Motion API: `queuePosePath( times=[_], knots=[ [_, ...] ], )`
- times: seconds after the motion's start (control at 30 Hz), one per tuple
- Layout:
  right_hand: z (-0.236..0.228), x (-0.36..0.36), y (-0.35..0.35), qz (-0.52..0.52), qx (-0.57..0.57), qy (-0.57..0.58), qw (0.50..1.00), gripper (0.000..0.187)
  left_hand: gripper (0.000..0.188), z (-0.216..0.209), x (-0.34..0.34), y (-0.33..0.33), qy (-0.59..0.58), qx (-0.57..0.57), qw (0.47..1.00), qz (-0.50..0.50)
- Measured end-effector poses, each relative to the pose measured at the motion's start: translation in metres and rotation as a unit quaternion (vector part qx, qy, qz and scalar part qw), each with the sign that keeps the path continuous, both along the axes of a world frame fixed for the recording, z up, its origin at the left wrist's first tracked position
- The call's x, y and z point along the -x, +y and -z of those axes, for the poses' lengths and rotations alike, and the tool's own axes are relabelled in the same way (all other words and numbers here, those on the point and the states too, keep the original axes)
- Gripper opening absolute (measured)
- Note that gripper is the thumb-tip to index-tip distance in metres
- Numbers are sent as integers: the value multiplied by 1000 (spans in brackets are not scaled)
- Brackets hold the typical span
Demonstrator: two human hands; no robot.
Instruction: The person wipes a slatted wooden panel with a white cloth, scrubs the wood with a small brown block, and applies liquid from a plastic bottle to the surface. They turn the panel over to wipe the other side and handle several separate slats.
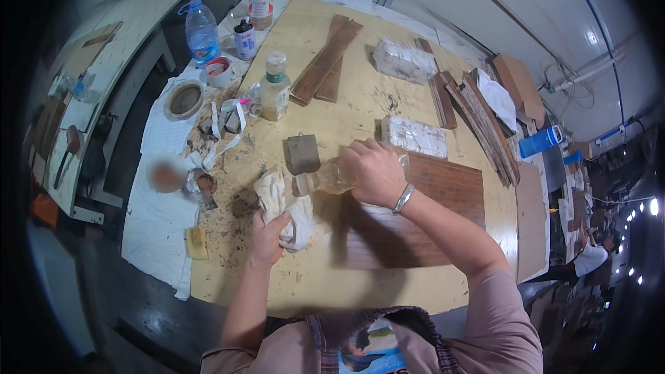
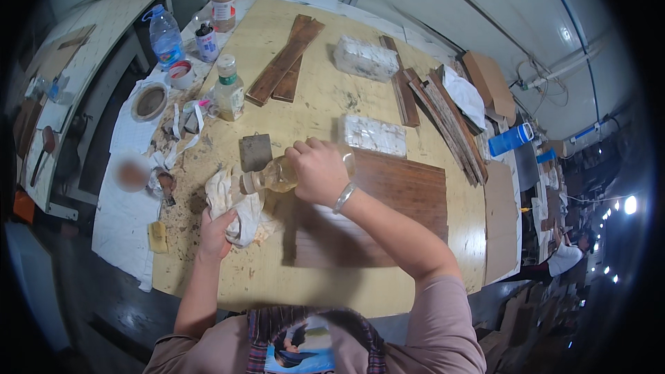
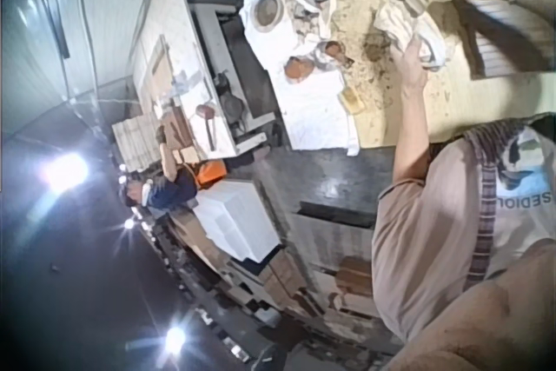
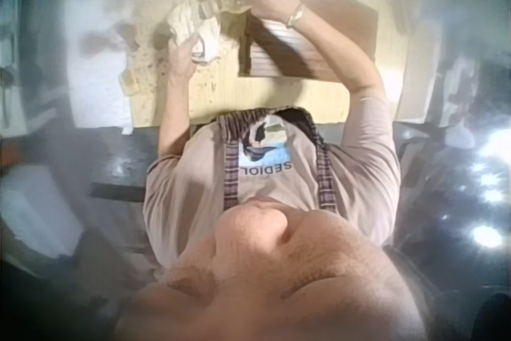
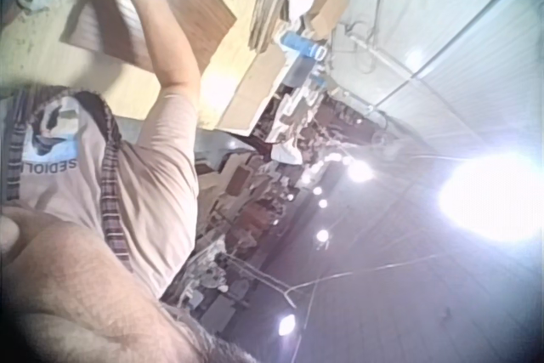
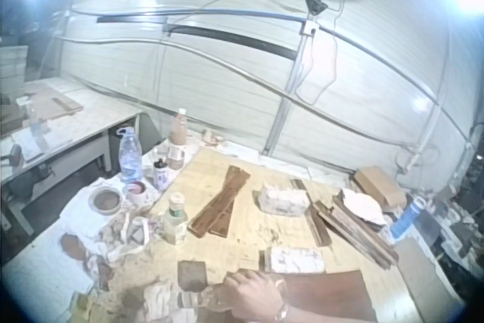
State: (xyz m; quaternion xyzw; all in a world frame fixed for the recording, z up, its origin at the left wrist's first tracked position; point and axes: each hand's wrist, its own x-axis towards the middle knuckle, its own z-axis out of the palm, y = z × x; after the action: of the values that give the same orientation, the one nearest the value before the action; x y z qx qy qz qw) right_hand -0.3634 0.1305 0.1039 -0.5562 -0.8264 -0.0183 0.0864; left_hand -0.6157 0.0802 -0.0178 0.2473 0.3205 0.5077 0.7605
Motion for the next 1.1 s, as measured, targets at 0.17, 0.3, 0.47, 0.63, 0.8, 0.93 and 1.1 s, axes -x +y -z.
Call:
queuePosePath(
  times=[0.17,0.3,0.47,0.63,0.8,0.93,1.1],
  knots=[
    [8,5,16,35,64,76,994,45,39,-22,9,-3,1,7,999,-38],
    [12,25,43,72,148,356,920,71,42,-23,21,-8,8,9,999,-51],
    [48,79,104,-9,147,613,776,89,45,-28,23,-19,4,38,999,-34],
    [93,115,128,24,198,631,750,93,44,-14,20,-36,49,48,998,1],
    [97,73,112,-1,136,540,831,82,39,-23,1,-32,81,38,995,42],
    [85,-65,51,77,50,363,927,67,34,-42,-18,-23,158,5,985,66],
    [106,-315,-78,316,-43,14,948,64,34,-64,-126,7,275,-138,924,227]
  ],
)
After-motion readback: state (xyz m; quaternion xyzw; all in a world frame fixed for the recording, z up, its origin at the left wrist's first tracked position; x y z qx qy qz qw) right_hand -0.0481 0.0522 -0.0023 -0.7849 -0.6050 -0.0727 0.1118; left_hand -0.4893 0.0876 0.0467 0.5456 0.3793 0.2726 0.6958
